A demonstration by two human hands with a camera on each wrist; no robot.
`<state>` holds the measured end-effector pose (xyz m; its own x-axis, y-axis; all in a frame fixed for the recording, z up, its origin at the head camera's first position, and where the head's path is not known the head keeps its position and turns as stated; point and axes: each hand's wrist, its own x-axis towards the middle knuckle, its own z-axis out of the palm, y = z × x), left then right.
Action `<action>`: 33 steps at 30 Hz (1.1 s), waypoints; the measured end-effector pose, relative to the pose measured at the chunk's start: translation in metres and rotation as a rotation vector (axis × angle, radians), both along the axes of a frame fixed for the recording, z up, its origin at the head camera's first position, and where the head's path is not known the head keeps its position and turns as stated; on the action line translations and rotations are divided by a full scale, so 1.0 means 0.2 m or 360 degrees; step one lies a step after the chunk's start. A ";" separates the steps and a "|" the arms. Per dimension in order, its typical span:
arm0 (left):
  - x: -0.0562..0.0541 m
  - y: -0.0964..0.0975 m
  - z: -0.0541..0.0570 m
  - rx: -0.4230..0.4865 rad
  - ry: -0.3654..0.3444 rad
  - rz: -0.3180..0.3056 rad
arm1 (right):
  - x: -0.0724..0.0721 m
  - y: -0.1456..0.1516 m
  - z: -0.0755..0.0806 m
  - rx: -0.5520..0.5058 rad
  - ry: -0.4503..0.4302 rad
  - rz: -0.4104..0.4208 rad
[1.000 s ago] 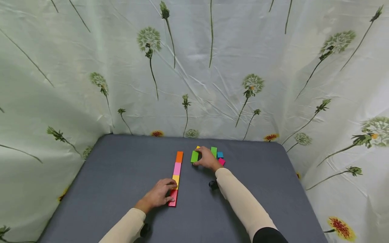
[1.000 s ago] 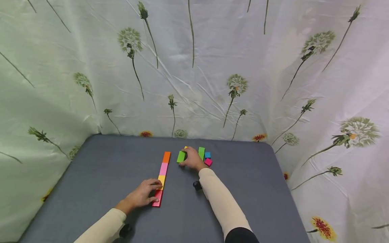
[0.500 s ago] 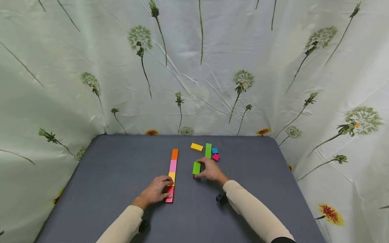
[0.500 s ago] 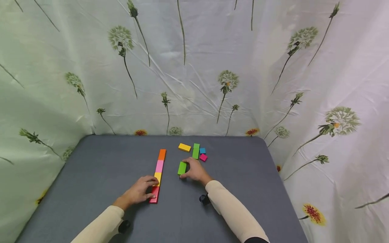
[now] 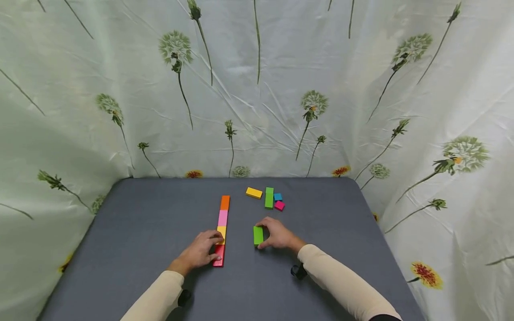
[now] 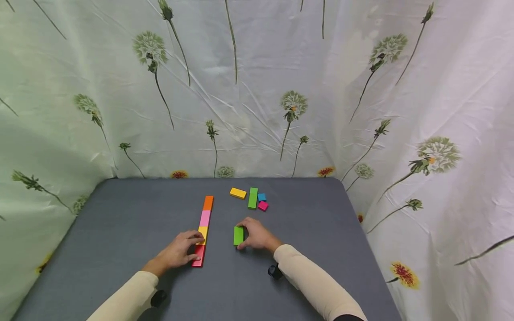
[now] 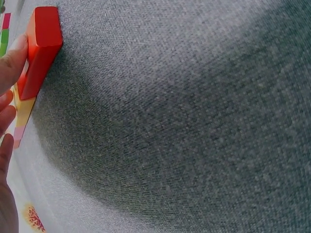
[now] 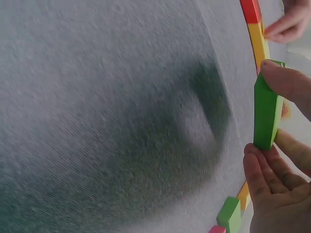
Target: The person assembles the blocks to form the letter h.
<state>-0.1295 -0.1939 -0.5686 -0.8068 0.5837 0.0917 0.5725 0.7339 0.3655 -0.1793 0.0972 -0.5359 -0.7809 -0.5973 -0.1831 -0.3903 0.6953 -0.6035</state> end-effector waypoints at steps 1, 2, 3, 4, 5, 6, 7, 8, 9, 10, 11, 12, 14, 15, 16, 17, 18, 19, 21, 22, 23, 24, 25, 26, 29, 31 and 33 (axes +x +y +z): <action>0.00 0.00 0.00 -0.0006 -0.0010 0.0003 | 0.01 0.00 0.00 0.0009 -0.0007 0.0006; 0.00 0.00 0.00 -0.0006 -0.0022 0.0008 | 0.02 0.00 0.00 0.0018 -0.0018 0.0009; 0.00 0.00 0.01 -0.0001 -0.0033 0.0014 | 0.03 0.00 0.00 0.0026 -0.0022 0.0016; 0.00 0.00 0.01 -0.0005 -0.0041 0.0024 | 0.03 -0.01 0.00 0.0037 -0.0027 0.0020; 0.00 0.00 0.01 -0.0009 -0.0051 0.0035 | 0.04 -0.01 -0.01 0.0050 -0.0037 0.0023; 0.00 0.00 0.01 -0.0009 -0.0062 0.0041 | 0.05 -0.01 -0.01 0.0061 -0.0038 0.0034; 0.00 0.00 0.01 -0.0006 -0.0074 0.0046 | 0.06 -0.02 -0.01 0.0072 -0.0038 0.0041; 0.00 0.00 0.01 -0.0006 -0.0077 0.0048 | 0.06 -0.02 -0.01 0.0080 -0.0039 0.0047; 0.00 0.00 0.01 -0.0006 -0.0077 0.0045 | 0.07 -0.02 -0.02 0.0087 -0.0041 0.0055; 0.00 0.00 0.02 -0.0008 -0.0075 0.0040 | 0.08 -0.02 -0.02 0.0096 -0.0045 0.0062; 0.00 0.00 0.02 -0.0004 -0.0074 0.0031 | 0.08 -0.02 -0.03 0.0104 -0.0046 0.0071; 0.00 0.01 0.02 -0.0001 -0.0073 0.0025 | 0.09 -0.02 -0.03 0.0109 -0.0056 0.0077; 0.00 0.01 0.02 -0.0003 -0.0065 0.0022 | 0.10 -0.02 -0.04 0.0121 -0.0074 0.0092; 0.00 0.01 0.02 -0.0005 -0.0061 0.0022 | 0.11 -0.02 -0.04 0.0132 -0.0078 0.0100; 0.00 0.01 0.02 -0.0007 -0.0061 0.0024 | 0.12 -0.02 -0.05 0.0143 -0.0085 0.0106; 0.00 0.01 0.02 -0.0012 -0.0058 0.0026 | 0.12 -0.03 -0.05 0.0148 -0.0095 0.0111; 0.00 0.02 0.02 -0.0009 -0.0058 0.0029 | 0.13 -0.03 -0.05 0.0153 -0.0108 0.0111; 0.00 0.01 0.01 -0.0007 -0.0056 0.0033 | 0.13 -0.03 -0.05 0.0157 -0.0115 0.0114; 0.00 0.01 0.01 -0.0005 -0.0047 0.0034 | 0.14 -0.03 -0.06 0.0168 -0.0120 0.0114; 0.00 0.01 0.01 -0.0001 -0.0045 0.0035 | 0.14 -0.03 -0.06 0.0169 -0.0123 0.0111; 0.00 0.01 0.01 0.0001 -0.0041 0.0036 | 0.14 -0.03 -0.06 0.0169 -0.0124 0.0108; 0.00 0.01 0.01 0.0005 -0.0043 0.0038 | 0.15 -0.03 -0.06 0.0167 -0.0121 0.0109; 0.00 0.01 0.01 0.0002 -0.0044 0.0039 | 0.15 -0.03 -0.07 0.0163 -0.0118 0.0109; 0.00 0.01 0.01 -0.0002 -0.0046 0.0042 | 0.15 -0.03 -0.07 0.0159 -0.0114 0.0112; 0.00 0.01 0.01 -0.0004 -0.0068 0.0054 | 0.14 -0.03 -0.08 0.0135 -0.0112 0.0113; 0.00 0.01 0.01 -0.0007 -0.0081 0.0062 | 0.15 -0.02 -0.09 0.0130 -0.0103 0.0118; 0.01 0.01 0.01 -0.0003 -0.0096 0.0070 | 0.15 -0.02 -0.10 0.0128 -0.0087 0.0127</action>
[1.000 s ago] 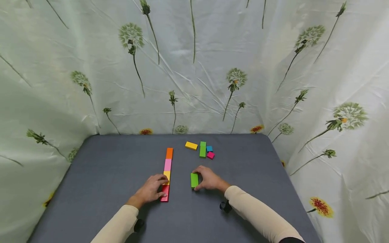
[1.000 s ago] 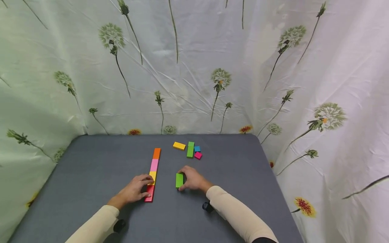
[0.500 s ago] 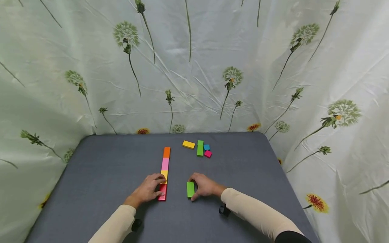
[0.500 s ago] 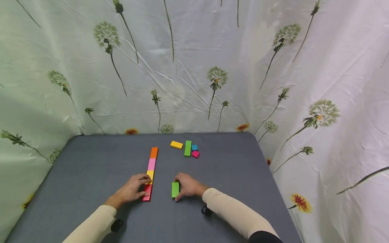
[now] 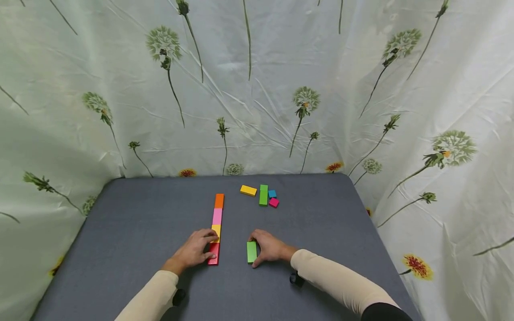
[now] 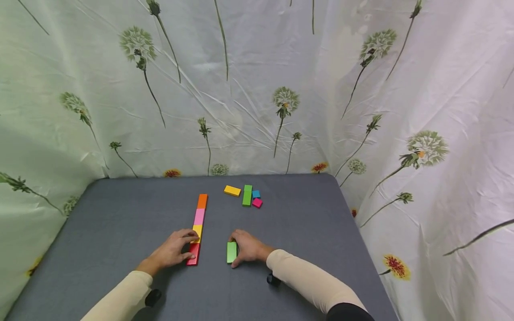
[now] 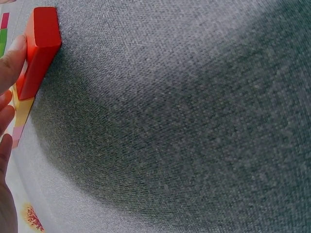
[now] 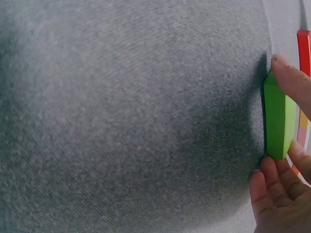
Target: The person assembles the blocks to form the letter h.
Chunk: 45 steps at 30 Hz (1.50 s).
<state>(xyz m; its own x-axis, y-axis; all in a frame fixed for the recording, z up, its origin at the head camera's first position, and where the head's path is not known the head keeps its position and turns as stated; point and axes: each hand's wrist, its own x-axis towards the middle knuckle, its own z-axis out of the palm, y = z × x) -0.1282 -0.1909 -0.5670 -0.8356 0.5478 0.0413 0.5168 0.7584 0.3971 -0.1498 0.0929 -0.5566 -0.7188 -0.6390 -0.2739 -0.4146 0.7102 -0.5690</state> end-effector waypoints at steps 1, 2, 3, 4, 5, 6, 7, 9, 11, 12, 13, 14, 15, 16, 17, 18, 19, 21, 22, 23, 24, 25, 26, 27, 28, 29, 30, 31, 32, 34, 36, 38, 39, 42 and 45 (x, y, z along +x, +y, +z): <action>0.00 0.00 0.00 0.0000 -0.0010 0.0008 | 0.00 0.00 -0.01 0.0001 0.0008 0.0005; 0.00 0.00 0.00 0.0000 -0.0019 0.0017 | 0.00 0.00 -0.01 0.0002 0.0017 0.0010; 0.01 0.00 0.00 -0.0001 -0.0026 0.0024 | 0.00 0.00 -0.01 0.0004 0.0025 0.0015; 0.01 0.00 0.00 0.0003 -0.0038 0.0033 | 0.00 0.00 -0.02 0.0005 0.0029 0.0017; 0.01 0.01 0.01 0.0001 -0.0046 0.0040 | 0.00 0.00 -0.02 0.0004 0.0033 0.0017; 0.01 0.01 0.01 0.0001 -0.0056 0.0048 | 0.00 0.00 -0.02 0.0005 0.0036 0.0017; 0.01 0.01 0.01 0.0000 -0.0061 0.0055 | 0.00 0.00 -0.03 0.0005 0.0037 0.0015; 0.01 0.01 0.01 -0.0004 -0.0060 0.0058 | 0.00 0.00 -0.03 0.0006 0.0041 0.0016; 0.01 0.01 0.01 -0.0005 -0.0065 0.0062 | 0.00 0.00 -0.03 0.0004 0.0033 0.0013; 0.01 0.01 0.01 -0.0008 -0.0065 0.0064 | 0.00 0.00 -0.02 0.0003 0.0030 0.0014; 0.01 0.01 0.01 -0.0012 -0.0061 0.0062 | 0.00 0.01 -0.02 -0.0001 0.0022 0.0011; 0.01 0.01 0.01 -0.0013 -0.0056 0.0060 | 0.00 0.01 -0.02 -0.0017 0.0011 0.0006; 0.01 0.01 0.01 -0.0012 -0.0053 0.0055 | -0.01 0.01 -0.02 -0.0043 -0.0009 -0.0006; 0.01 0.00 0.01 -0.0013 -0.0051 0.0052 | -0.01 0.01 -0.01 -0.0070 -0.0030 -0.0020; 0.01 0.00 0.01 -0.0017 -0.0049 0.0051 | -0.02 0.01 -0.01 -0.0100 -0.0045 -0.0031; 0.00 0.00 0.01 -0.0018 -0.0047 0.0052 | -0.03 0.02 -0.01 -0.0131 -0.0060 -0.0045; 0.00 0.00 0.01 -0.0015 -0.0046 0.0051 | -0.05 0.02 0.00 -0.0164 -0.0069 -0.0063; 0.00 0.00 0.01 -0.0016 -0.0050 0.0053 | -0.09 0.04 0.01 -0.0208 -0.0069 -0.0101; 0.00 0.00 0.01 -0.0015 -0.0054 0.0050 | -0.12 0.04 0.01 -0.0215 -0.0061 -0.0122; 0.00 0.00 0.01 -0.0017 -0.0057 0.0047 | -0.14 0.05 0.02 -0.0223 -0.0047 -0.0141; 0.00 0.00 0.01 -0.0014 -0.0061 0.0042 | -0.17 0.05 0.03 -0.0226 -0.0038 -0.0171; 0.00 0.00 0.01 -0.0014 -0.0061 0.0034 | -0.19 0.06 0.03 -0.0221 -0.0015 -0.0196; 0.00 0.00 0.01 -0.0016 -0.0062 0.0027 | -0.22 0.07 0.04 -0.0215 0.0005 -0.0227; 0.00 0.00 0.01 -0.0014 -0.0060 0.0018 | -0.25 0.07 0.04 -0.0217 0.0020 -0.0261; 0.00 0.00 0.01 -0.0015 -0.0059 0.0013 | -0.28 0.08 0.05 -0.0216 0.0031 -0.0306; 0.00 0.00 0.01 -0.0016 -0.0057 0.0008 | -0.32 0.08 0.05 -0.0208 0.0057 -0.0346; 0.00 0.00 0.01 -0.0010 -0.0054 0.0001 | -0.35 0.09 0.06 -0.0198 0.0084 -0.0393; -0.01 0.00 0.01 -0.0008 -0.0048 -0.0005 | -0.39 0.10 0.06 -0.0188 0.0119 -0.0437; -0.01 0.00 0.01 -0.0008 -0.0041 -0.0012 | -0.42 0.11 0.06 -0.0178 0.0145 -0.0486; -0.01 0.00 0.01 0.0002 -0.0032 -0.0021 | -0.48 0.12 0.07 -0.0153 0.0198 -0.0569; -0.01 0.00 0.02 0.0009 -0.0021 -0.0023 | -0.53 0.12 0.07 -0.0130 0.0246 -0.0625; -0.01 -0.01 0.02 -0.0005 0.0007 -0.0026 | -0.57 0.12 0.06 -0.0108 0.0266 -0.0655; -0.01 -0.01 0.01 -0.0008 0.0011 -0.0026 | -0.58 0.11 0.06 -0.0097 0.0266 -0.0665; 0.00 -0.02 0.00 -0.0028 0.0038 -0.0033 | -0.62 0.10 0.05 -0.0035 0.0278 -0.0679; 0.00 -0.02 0.00 -0.0015 0.0068 -0.0056 | -0.65 0.10 0.03 0.0084 0.0312 -0.0681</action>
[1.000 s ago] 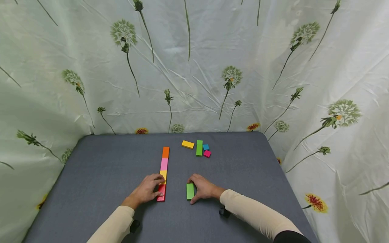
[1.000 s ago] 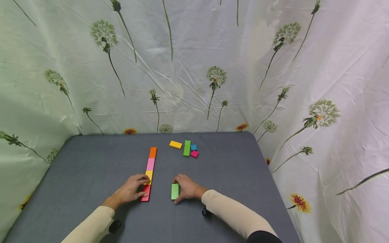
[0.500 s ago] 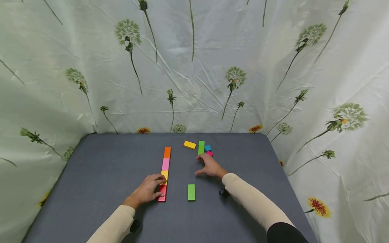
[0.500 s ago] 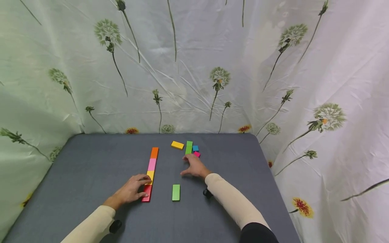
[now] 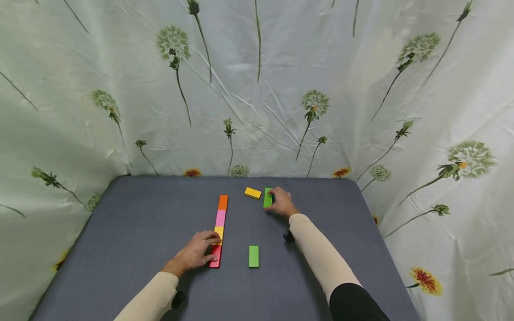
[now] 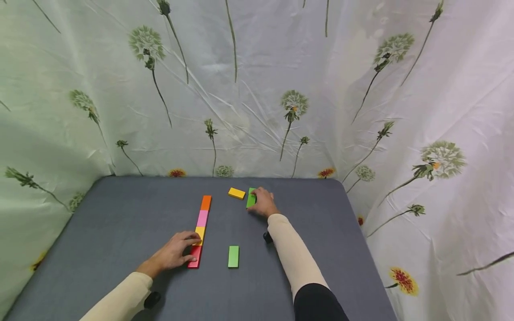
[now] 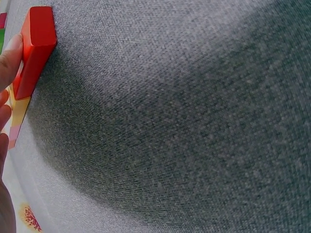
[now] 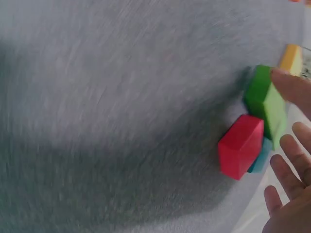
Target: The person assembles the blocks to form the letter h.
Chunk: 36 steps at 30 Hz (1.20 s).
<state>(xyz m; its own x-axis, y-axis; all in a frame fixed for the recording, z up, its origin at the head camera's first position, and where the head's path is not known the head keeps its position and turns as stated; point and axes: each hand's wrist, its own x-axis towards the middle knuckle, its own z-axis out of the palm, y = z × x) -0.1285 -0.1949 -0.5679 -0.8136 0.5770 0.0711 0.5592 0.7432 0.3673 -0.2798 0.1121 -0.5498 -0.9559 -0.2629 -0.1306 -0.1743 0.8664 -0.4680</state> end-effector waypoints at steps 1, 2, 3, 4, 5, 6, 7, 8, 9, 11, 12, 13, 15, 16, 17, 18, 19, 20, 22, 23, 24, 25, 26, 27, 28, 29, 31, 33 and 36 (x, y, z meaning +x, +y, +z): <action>0.00 0.00 0.00 0.0003 0.0013 -0.0006 | -0.01 -0.01 -0.01 0.0038 0.0003 -0.0003; 0.00 -0.01 0.00 0.0002 0.0025 -0.0014 | -0.02 -0.01 -0.01 0.0072 0.0000 -0.0005; 0.00 -0.01 -0.01 0.0004 0.0037 -0.0024 | -0.02 -0.01 -0.02 0.0102 -0.0004 -0.0006; 0.00 -0.01 -0.01 0.0003 0.0045 -0.0028 | -0.03 -0.02 -0.02 0.0127 -0.0010 -0.0007; 0.00 -0.01 -0.01 -0.0001 0.0044 -0.0029 | -0.04 -0.02 -0.03 0.0133 -0.0020 -0.0008; 0.00 -0.01 -0.01 -0.0004 0.0039 -0.0027 | -0.04 -0.03 -0.03 0.0134 -0.0031 -0.0007; -0.01 -0.01 -0.01 -0.0004 0.0019 -0.0020 | -0.04 -0.02 -0.03 0.0131 -0.0041 -0.0008; -0.01 -0.01 -0.01 -0.0006 0.0006 -0.0016 | -0.05 -0.02 -0.03 0.0130 -0.0049 -0.0006; -0.01 -0.01 0.00 -0.0005 -0.0010 -0.0009 | -0.05 -0.02 -0.03 0.0127 -0.0055 -0.0001; 0.00 -0.01 0.00 -0.0013 -0.0033 0.0003 | -0.05 -0.02 -0.02 0.0128 -0.0071 0.0012; 0.00 -0.01 0.00 -0.0020 -0.0032 0.0003 | -0.06 -0.02 -0.02 0.0134 -0.0075 0.0021; 0.00 0.00 0.00 -0.0026 -0.0025 0.0002 | -0.06 -0.01 -0.02 0.0143 -0.0080 0.0031; 0.00 0.00 0.00 -0.0037 -0.0001 -0.0005 | -0.06 -0.01 -0.02 0.0171 -0.0083 0.0057; 0.00 0.00 0.00 -0.0038 0.0011 -0.0008 | -0.06 -0.01 -0.02 0.0183 -0.0082 0.0068; 0.00 -0.01 0.00 -0.0043 0.0024 -0.0012 | -0.06 -0.01 -0.02 0.0199 -0.0079 0.0082; 0.00 -0.01 0.00 -0.0044 0.0031 -0.0014 | -0.07 -0.01 -0.01 0.0213 -0.0075 0.0095; 0.00 -0.01 0.00 -0.0049 0.0039 -0.0014 | -0.07 -0.01 -0.01 0.0227 -0.0074 0.0111; 0.00 -0.01 0.00 -0.0050 0.0036 -0.0011 | -0.07 -0.01 -0.01 0.0241 -0.0072 0.0127; 0.00 -0.01 0.00 -0.0049 0.0028 -0.0004 | -0.07 -0.02 -0.02 0.0259 -0.0073 0.0155; 0.00 -0.01 0.00 -0.0050 0.0022 0.0000 | -0.08 -0.02 -0.02 0.0266 -0.0076 0.0167; 0.00 -0.01 0.00 -0.0048 0.0014 0.0003 | -0.08 -0.02 -0.02 0.0265 -0.0081 0.0174; 0.00 -0.01 0.00 -0.0049 0.0012 0.0005 | -0.07 -0.02 -0.02 0.0267 -0.0086 0.0181; 0.00 -0.01 0.00 -0.0044 0.0001 0.0007 | -0.07 -0.02 -0.02 0.0268 -0.0090 0.0183; 0.00 -0.01 0.00 -0.0042 -0.0003 0.0006 | -0.07 -0.02 -0.02 0.0269 -0.0094 0.0183; 0.00 -0.01 0.01 -0.0040 -0.0008 0.0006 | -0.07 -0.02 -0.02 0.0271 -0.0096 0.0182; 0.00 -0.01 0.01 -0.0040 -0.0016 0.0008 | -0.07 -0.02 -0.02 0.0269 -0.0097 0.0180; 0.00 0.00 0.01 -0.0040 -0.0029 0.0013 | -0.07 -0.02 -0.02 0.0273 -0.0094 0.0180; 0.00 0.00 0.01 -0.0040 -0.0042 0.0016 | -0.06 -0.02 -0.02 0.0278 -0.0093 0.0180; 0.00 0.00 0.02 -0.0038 -0.0055 0.0018 | -0.06 -0.02 -0.02 0.0272 -0.0099 0.0168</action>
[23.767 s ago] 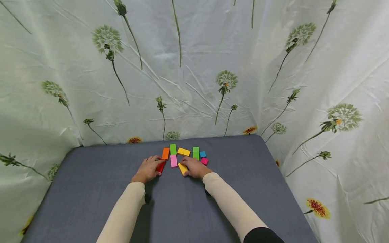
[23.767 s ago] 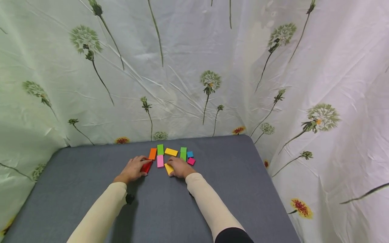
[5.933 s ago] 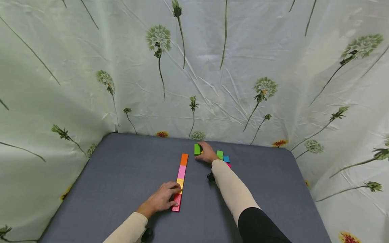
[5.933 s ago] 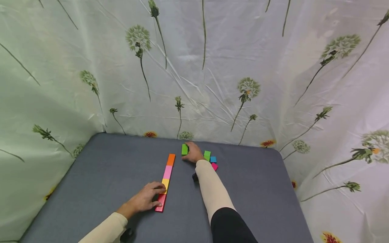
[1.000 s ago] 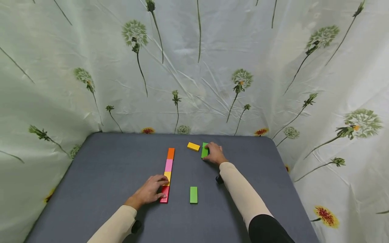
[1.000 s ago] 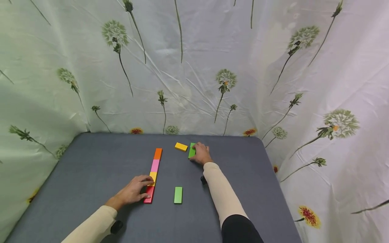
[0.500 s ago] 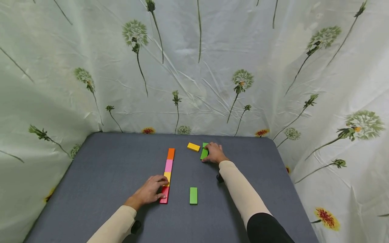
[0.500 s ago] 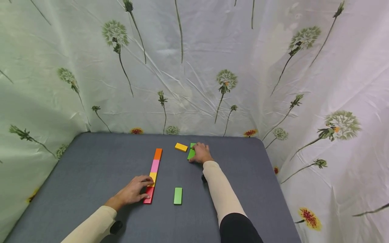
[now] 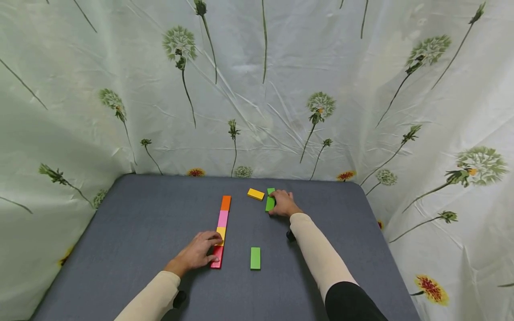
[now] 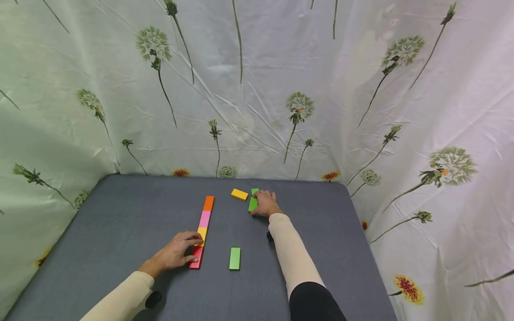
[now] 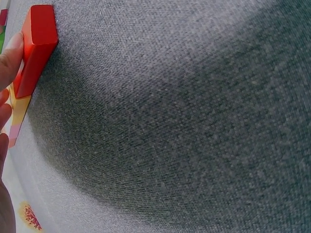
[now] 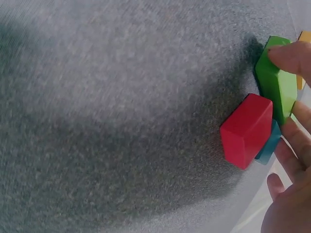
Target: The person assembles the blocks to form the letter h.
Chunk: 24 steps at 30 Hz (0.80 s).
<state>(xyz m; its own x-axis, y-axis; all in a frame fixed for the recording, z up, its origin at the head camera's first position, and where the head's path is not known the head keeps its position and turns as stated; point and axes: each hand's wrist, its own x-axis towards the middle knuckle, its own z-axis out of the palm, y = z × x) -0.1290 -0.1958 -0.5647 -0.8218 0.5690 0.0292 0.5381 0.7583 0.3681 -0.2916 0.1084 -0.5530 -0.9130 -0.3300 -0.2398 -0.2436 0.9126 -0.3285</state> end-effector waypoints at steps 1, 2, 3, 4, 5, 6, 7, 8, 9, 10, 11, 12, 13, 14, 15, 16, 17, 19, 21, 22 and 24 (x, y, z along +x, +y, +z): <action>0.00 0.00 0.00 -0.0002 0.0000 -0.0004 | 0.00 0.00 0.00 -0.0002 0.0001 -0.0007; 0.00 0.00 0.00 0.0000 0.0002 -0.0009 | 0.01 0.00 0.00 -0.0006 0.0004 -0.0013; 0.00 0.00 0.00 0.0002 0.0006 -0.0013 | 0.01 0.00 0.00 -0.0005 0.0010 -0.0014; 0.00 0.00 0.00 0.0005 0.0007 -0.0015 | 0.02 0.00 0.01 -0.0008 0.0024 -0.0012; 0.00 0.00 0.00 0.0008 0.0016 -0.0020 | 0.03 -0.01 0.01 -0.0013 0.0041 -0.0007; 0.00 0.00 -0.01 0.0008 0.0025 -0.0024 | 0.03 -0.01 0.01 -0.0019 0.0064 0.0006; 0.00 0.00 -0.01 0.0008 0.0030 -0.0025 | 0.04 -0.01 0.01 -0.0024 0.0091 0.0025; 0.00 0.00 -0.01 0.0013 0.0037 -0.0026 | 0.05 -0.02 0.01 -0.0035 0.0112 0.0047; 0.00 0.00 -0.01 0.0011 0.0046 -0.0026 | 0.06 -0.02 0.01 -0.0055 0.0127 0.0066; 0.00 0.00 -0.01 0.0013 0.0051 -0.0029 | 0.07 -0.03 0.02 -0.0076 0.0148 0.0086; 0.00 0.00 -0.01 0.0017 0.0055 -0.0034 | 0.08 -0.03 0.03 -0.0100 0.0154 0.0102; 0.00 0.00 -0.01 0.0021 0.0056 -0.0038 | 0.09 -0.03 0.03 -0.0129 0.0150 0.0117; 0.01 0.00 -0.01 0.0024 0.0054 -0.0043 | 0.10 -0.03 0.03 -0.0168 0.0134 0.0128; 0.01 0.00 0.00 0.0026 0.0054 -0.0048 | 0.12 -0.04 0.04 -0.0216 0.0106 0.0134; 0.01 0.00 0.00 0.0023 0.0056 -0.0052 | 0.13 -0.04 0.04 -0.0266 0.0075 0.0138; 0.01 0.00 0.00 0.0022 0.0055 -0.0054 | 0.15 -0.04 0.05 -0.0302 0.0049 0.0149; 0.01 0.00 0.00 0.0022 0.0055 -0.0054 | 0.16 -0.04 0.05 -0.0347 0.0015 0.0154; 0.01 0.00 -0.01 0.0012 0.0057 -0.0048 | 0.19 -0.04 0.06 -0.0421 -0.0032 0.0174; 0.00 0.00 -0.01 0.0007 0.0058 -0.0035 | 0.21 -0.04 0.06 -0.0446 -0.0045 0.0196; 0.00 0.01 -0.01 0.0007 0.0053 -0.0027 | 0.23 -0.04 0.07 -0.0451 -0.0044 0.0207; 0.00 0.01 -0.01 0.0013 0.0044 -0.0018 | 0.25 -0.04 0.08 -0.0466 -0.0050 0.0219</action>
<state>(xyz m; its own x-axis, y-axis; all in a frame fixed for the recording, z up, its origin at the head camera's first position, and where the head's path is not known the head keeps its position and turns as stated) -0.1289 -0.1941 -0.5666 -0.8143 0.5777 0.0566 0.5565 0.7492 0.3593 -0.2417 0.1011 -0.5375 -0.8486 -0.5091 -0.1439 -0.3437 0.7373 -0.5816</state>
